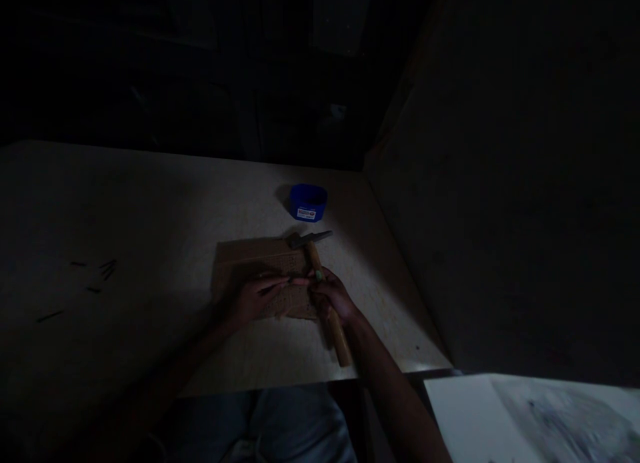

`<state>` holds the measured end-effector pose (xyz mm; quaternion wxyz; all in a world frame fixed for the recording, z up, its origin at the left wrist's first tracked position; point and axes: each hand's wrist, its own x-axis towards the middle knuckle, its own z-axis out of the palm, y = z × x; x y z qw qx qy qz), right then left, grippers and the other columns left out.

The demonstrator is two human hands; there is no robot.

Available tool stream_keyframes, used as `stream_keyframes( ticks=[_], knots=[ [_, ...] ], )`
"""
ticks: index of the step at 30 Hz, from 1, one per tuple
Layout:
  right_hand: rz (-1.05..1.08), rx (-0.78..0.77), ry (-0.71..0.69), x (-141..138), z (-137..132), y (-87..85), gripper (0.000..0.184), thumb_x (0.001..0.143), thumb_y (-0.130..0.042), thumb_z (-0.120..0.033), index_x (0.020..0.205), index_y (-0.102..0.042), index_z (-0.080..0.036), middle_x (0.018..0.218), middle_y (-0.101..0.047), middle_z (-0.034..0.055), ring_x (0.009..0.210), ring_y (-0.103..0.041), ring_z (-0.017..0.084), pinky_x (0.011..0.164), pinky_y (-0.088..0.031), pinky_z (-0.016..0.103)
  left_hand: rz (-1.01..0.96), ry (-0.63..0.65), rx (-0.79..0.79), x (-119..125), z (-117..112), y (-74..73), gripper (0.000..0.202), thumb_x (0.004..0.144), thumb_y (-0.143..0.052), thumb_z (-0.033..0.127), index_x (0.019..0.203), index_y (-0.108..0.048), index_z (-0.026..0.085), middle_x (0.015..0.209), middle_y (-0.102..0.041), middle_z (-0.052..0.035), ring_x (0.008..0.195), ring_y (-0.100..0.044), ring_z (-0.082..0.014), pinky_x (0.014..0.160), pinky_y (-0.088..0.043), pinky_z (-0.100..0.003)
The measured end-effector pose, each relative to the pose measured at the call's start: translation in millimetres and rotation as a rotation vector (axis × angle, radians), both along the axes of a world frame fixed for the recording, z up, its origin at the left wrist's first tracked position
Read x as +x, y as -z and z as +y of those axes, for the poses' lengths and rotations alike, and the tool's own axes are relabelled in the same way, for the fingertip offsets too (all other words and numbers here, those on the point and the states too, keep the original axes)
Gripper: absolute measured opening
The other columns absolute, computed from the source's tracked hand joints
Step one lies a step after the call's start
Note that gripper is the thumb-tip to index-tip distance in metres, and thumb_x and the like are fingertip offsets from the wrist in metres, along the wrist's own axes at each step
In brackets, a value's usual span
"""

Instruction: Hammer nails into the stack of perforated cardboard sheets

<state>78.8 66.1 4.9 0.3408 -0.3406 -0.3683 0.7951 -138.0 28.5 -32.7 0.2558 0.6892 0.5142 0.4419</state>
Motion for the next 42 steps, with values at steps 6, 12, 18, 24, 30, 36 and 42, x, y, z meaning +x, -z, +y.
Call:
stream_keyframes(
  ticks=[6, 12, 18, 24, 30, 36, 42],
  knots=[
    [0.010, 0.004, 0.006, 0, 0, 1.5, 0.035, 0.068, -0.071, -0.021, 0.097, -0.052, -0.020, 0.099, -0.078, 0.0062, 0.026, -0.034, -0.001, 0.023, -0.029, 0.011, -0.007, -0.016, -0.034, 1, -1, 2.4, 0.025, 0.092, -0.057, 0.032, 0.106, -0.076, 0.026, 0.103, -0.076, -0.0043, 0.094, -0.071, -0.0161, 0.084, -0.057, -0.027],
    [0.009, 0.015, 0.003, 0, 0, 0.8, 0.034, 0.067, -0.072, -0.022, 0.095, -0.053, -0.020, 0.098, -0.078, 0.0064, 0.026, -0.034, -0.001, 0.024, -0.028, 0.011, 0.039, -0.103, -0.142, 2, -3, 5.0, 0.024, 0.090, -0.059, 0.035, 0.106, -0.076, 0.028, 0.100, -0.078, -0.0016, 0.087, -0.073, -0.0162, 0.082, -0.058, -0.027],
    [-0.025, 0.057, 0.028, -1, -2, 5.6, 0.035, 0.068, -0.071, -0.024, 0.098, -0.053, -0.020, 0.096, -0.077, 0.0048, 0.025, -0.035, 0.000, 0.023, -0.029, 0.012, 0.010, -0.122, -0.127, 4, -3, 5.4, 0.024, 0.089, -0.059, 0.034, 0.106, -0.074, 0.025, 0.102, -0.078, -0.0027, 0.091, -0.073, -0.0159, 0.083, -0.058, -0.027],
    [-0.212, 0.205, 0.085, 1, -29, -8.3, 0.034, 0.077, -0.073, -0.040, 0.099, -0.054, -0.021, 0.087, -0.076, 0.0026, 0.026, -0.039, 0.003, 0.022, -0.029, 0.015, 0.010, -0.118, -0.109, 4, -7, -3.7, 0.028, 0.087, -0.061, 0.027, 0.114, -0.070, 0.024, 0.101, -0.078, -0.0044, 0.091, -0.073, -0.0162, 0.083, -0.058, -0.029],
    [-0.506, 0.396, 0.027, 25, -88, -56.8, 0.034, 0.092, -0.060, -0.048, 0.113, -0.064, -0.021, 0.084, -0.074, 0.0051, 0.033, -0.044, 0.007, 0.027, -0.030, 0.019, 0.031, -0.123, -0.134, 6, -7, -1.6, 0.035, 0.085, -0.062, 0.022, 0.120, -0.067, 0.024, 0.103, -0.078, -0.0040, 0.091, -0.073, -0.0165, 0.084, -0.058, -0.029],
    [-0.682, 0.653, -0.131, 28, -100, -85.0, 0.030, 0.095, -0.055, -0.044, 0.097, -0.074, -0.020, 0.073, -0.068, 0.0021, 0.047, -0.049, 0.010, 0.041, -0.036, 0.020, 0.073, -0.157, -0.136, 6, -6, 1.9, 0.031, 0.087, -0.063, 0.026, 0.117, -0.070, 0.025, 0.109, -0.076, -0.0051, 0.097, -0.072, -0.0189, 0.091, -0.056, -0.031],
    [-0.712, 0.605, -0.104, 25, -106, -85.8, 0.034, 0.094, -0.056, -0.048, 0.108, -0.072, -0.021, 0.074, -0.069, 0.0032, 0.042, -0.048, 0.010, 0.036, -0.033, 0.020, 0.054, -0.164, -0.142, 8, -6, -5.7, 0.029, 0.086, -0.064, 0.024, 0.114, -0.072, 0.025, 0.109, -0.076, -0.0050, 0.099, -0.072, -0.0200, 0.091, -0.056, -0.033]
  ],
)
